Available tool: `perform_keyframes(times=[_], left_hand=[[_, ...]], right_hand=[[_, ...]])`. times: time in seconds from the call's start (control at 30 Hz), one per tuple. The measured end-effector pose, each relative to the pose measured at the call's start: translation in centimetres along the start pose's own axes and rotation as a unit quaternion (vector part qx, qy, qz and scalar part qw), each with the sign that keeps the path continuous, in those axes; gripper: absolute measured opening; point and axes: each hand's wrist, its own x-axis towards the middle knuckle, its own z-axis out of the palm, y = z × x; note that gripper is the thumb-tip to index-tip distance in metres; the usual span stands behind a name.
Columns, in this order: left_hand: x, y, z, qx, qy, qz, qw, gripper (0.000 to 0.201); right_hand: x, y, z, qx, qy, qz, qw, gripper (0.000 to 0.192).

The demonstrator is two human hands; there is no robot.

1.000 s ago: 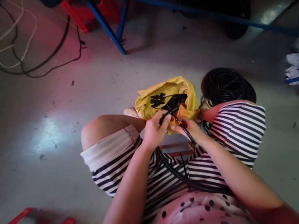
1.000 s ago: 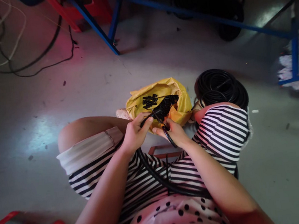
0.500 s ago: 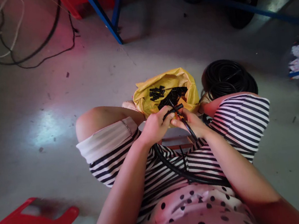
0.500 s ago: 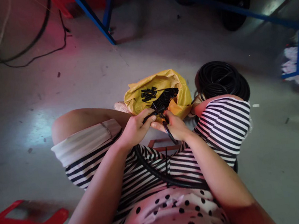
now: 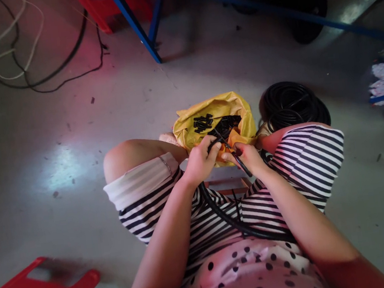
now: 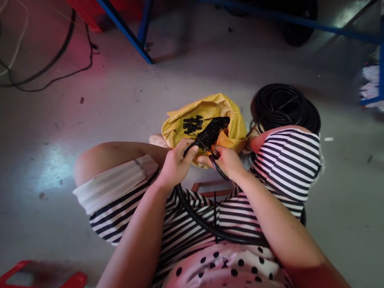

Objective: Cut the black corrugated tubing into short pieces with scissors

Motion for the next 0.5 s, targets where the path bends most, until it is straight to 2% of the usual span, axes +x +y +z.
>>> perform_keyframes(times=[0.2,0.5], left_hand=[[-0.27,0.25,0.13,-0.003,-0.047,0.009,0.999,0.019],[0.37,-0.03,0.50,-0.036,-0.010,-0.020,0.999,0.024]], right_hand=[[-0.25,-0.76,-0.69,-0.001,-0.012,-0.016,1.000,0.056],[0.35,-0.43,-0.80,-0.018,0.019,0.002,1.000,0.058]])
